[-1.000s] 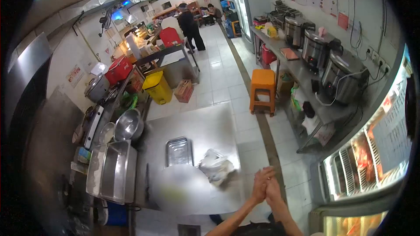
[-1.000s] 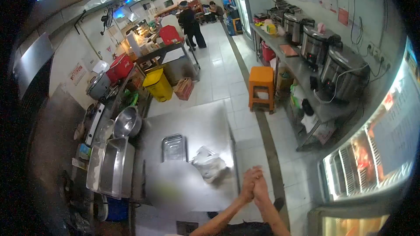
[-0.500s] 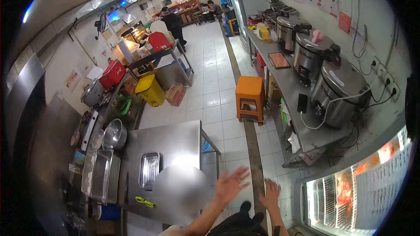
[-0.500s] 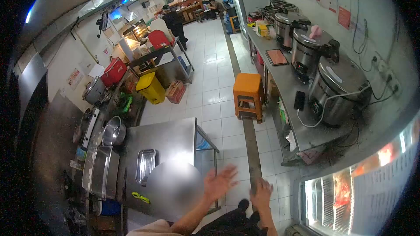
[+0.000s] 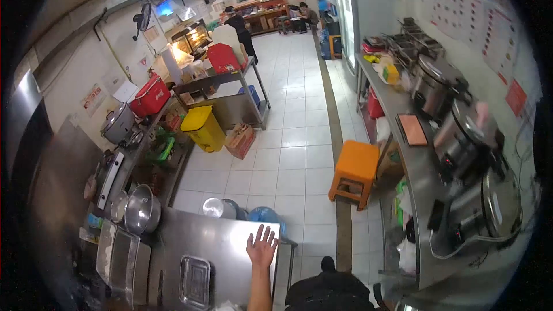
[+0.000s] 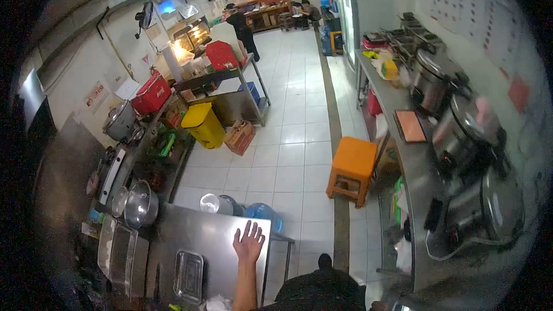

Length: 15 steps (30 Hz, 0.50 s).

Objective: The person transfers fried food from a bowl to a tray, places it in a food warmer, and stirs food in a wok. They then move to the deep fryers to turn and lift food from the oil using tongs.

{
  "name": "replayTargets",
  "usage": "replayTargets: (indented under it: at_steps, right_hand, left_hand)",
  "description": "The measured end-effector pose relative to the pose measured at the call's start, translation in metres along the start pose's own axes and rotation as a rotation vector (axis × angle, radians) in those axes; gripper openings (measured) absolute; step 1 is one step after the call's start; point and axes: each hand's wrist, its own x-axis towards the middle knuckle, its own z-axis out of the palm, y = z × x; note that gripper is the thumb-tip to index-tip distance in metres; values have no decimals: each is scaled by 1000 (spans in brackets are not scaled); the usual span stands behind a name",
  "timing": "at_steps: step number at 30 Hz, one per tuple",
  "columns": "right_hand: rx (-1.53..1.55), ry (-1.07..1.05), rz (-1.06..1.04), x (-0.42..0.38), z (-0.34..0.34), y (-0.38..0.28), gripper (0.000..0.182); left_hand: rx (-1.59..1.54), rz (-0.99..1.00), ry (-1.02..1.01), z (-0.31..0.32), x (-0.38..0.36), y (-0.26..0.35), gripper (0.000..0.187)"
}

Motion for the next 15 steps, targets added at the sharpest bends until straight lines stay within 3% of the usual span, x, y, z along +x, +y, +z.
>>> replayTargets:
  at_steps: [4, 8, 10, 11, 12, 13, 15]
  right_hand:
    - [7, -26, -139, 37, 2, -154, 21]
    - [250, -178, -357, 79, 26, -339, 22]
    - [-461, 210, -180, 42, 54, -502, 24]
    - [-461, 139, -299, 120, 38, -517, 25]
    - [-454, 63, -416, 196, 22, -533, 26]
    - [-284, 111, -418, 196, 35, -594, 19]
    - [59, 199, -437, 189, 60, -722, 9]
  left_hand:
    - [-66, 34, 89, 19, 118, 20, 38]
    - [-192, 12, 102, -5, 264, 29, 39]
    - [-166, 9, 166, -26, 345, 40, 39]
    - [-107, 17, 228, -29, 384, 45, 40]
    - [-49, 27, 291, -29, 421, 50, 40]
    - [106, 43, 373, -30, 452, 54, 42]
    - [274, -1, 471, -92, 512, 58, 44]
